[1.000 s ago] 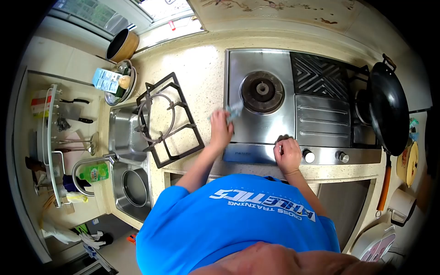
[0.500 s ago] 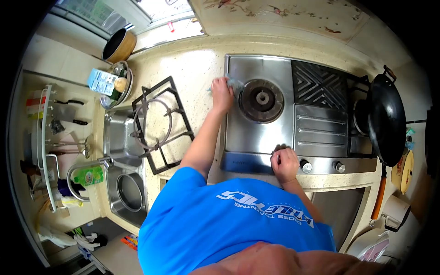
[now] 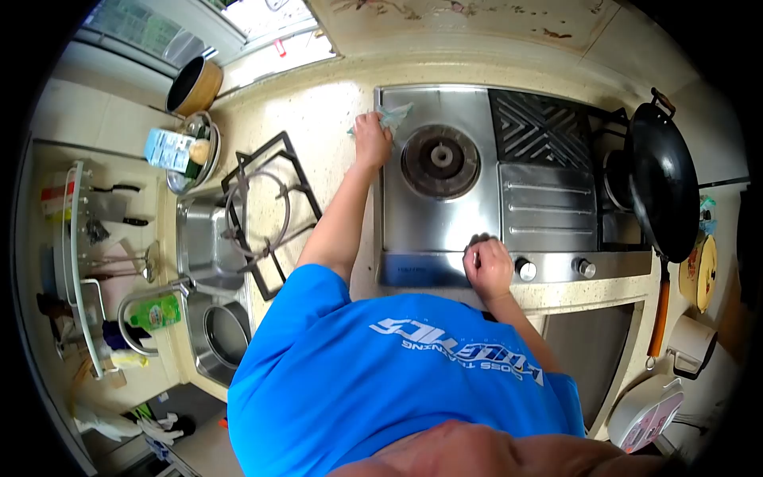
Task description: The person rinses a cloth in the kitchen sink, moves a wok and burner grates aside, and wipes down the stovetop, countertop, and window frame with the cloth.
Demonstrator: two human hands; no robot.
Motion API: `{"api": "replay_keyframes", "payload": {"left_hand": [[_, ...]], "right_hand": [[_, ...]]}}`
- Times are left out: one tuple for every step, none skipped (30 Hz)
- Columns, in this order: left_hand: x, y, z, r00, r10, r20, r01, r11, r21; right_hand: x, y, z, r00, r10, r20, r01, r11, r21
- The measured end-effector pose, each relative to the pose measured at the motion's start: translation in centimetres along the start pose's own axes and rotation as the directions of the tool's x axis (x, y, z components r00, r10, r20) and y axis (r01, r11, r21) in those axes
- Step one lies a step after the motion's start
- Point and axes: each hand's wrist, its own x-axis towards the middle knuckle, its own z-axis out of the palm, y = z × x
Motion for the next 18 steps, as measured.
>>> {"api": "replay_keyframes", "payload": {"left_hand": [[-2.3, 0.4, -1.2, 0.999, 0.032, 0.023, -0.032, 0.999, -0.035], [-4.6, 0.9, -2.5, 0.997, 0.067, 0.043, -0.064, 0.995, -0.071], [-6.9, 1.4, -3.8, 0.995, 0.064, 0.081, -0.057, 0.994, -0.09], [-9.4, 1.8, -5.3, 0.991, 0.063, 0.122, -0.05, 0.993, -0.109], [-11.8, 2.4, -6.7, 0.986, 0.075, 0.149, -0.053, 0.988, -0.146], [-13.9, 2.9, -8.2, 0.981, 0.091, 0.172, -0.059, 0.981, -0.183], [-15.9, 3.6, -9.9, 0.967, 0.098, 0.235, -0.049, 0.977, -0.205], [-17.5, 4.2, -11.6, 0.949, 0.104, 0.299, -0.036, 0.973, -0.227], [-18.9, 4.5, -13.0, 0.948, 0.104, 0.302, -0.037, 0.975, -0.22], [-20.1, 4.6, -14.2, 0.927, 0.097, 0.363, 0.025, 0.948, -0.318], [-20.7, 4.8, -14.8, 0.901, 0.096, 0.423, 0.094, 0.908, -0.407], [-20.6, 5.4, -15.3, 0.899, 0.095, 0.428, 0.095, 0.91, -0.403], [-20.3, 6.2, -15.8, 0.886, 0.174, 0.429, -0.012, 0.935, -0.355], [-20.2, 6.8, -16.1, 0.865, 0.249, 0.437, -0.117, 0.945, -0.307], [-20.1, 7.2, -15.7, 0.861, 0.242, 0.448, -0.109, 0.947, -0.303], [-19.8, 7.7, -14.8, 0.843, 0.278, 0.46, -0.2, 0.957, -0.212], [-19.6, 8.4, -14.0, 0.822, 0.314, 0.475, -0.293, 0.949, -0.12], [-19.6, 9.2, -13.6, 0.813, 0.312, 0.491, -0.328, 0.943, -0.057]], "right_hand": [[-0.1, -0.1, 0.0, 1.0, 0.01, 0.0, -0.01, 1.0, 0.002], [-0.1, -0.1, 0.0, 1.0, 0.003, -0.004, -0.003, 1.0, 0.0], [-0.1, -0.1, 0.0, 1.0, -0.007, -0.013, 0.007, 1.0, -0.003], [-0.1, 0.0, 0.0, 1.0, -0.014, -0.021, 0.014, 1.0, 0.007], [-0.1, 0.0, 0.0, 0.999, -0.021, -0.034, 0.022, 1.0, 0.016], [-0.2, 0.1, 0.0, 0.999, -0.021, -0.032, 0.021, 1.0, 0.014], [-0.3, 0.1, 0.0, 0.999, -0.018, -0.034, 0.019, 1.0, 0.023], [-0.4, 0.1, 0.0, 1.0, -0.013, -0.022, 0.013, 1.0, 0.025], [-0.4, 0.2, -0.1, 1.0, -0.009, -0.01, 0.009, 1.0, 0.026], [-0.4, 0.2, 0.0, 1.0, -0.014, -0.02, 0.015, 0.999, 0.04], [-0.4, 0.3, -0.1, 1.0, -0.009, -0.019, 0.01, 0.999, 0.046], [-0.4, 0.3, -0.1, 1.0, -0.014, -0.021, 0.015, 0.998, 0.061], [-0.4, 0.4, -0.1, 1.0, -0.017, -0.023, 0.018, 0.997, 0.075], [-0.5, 0.6, -0.1, 0.999, -0.021, -0.026, 0.024, 0.996, 0.085], [-0.5, 0.6, -0.1, 1.0, -0.013, -0.018, 0.014, 0.996, 0.09], [-0.5, 0.7, -0.2, 1.0, -0.007, -0.006, 0.008, 0.994, 0.112], [-0.5, 0.9, -0.3, 1.0, -0.002, 0.001, 0.002, 0.991, 0.134], [-0.5, 1.0, -0.6, 0.998, 0.032, 0.05, -0.039, 0.987, 0.156]]}}
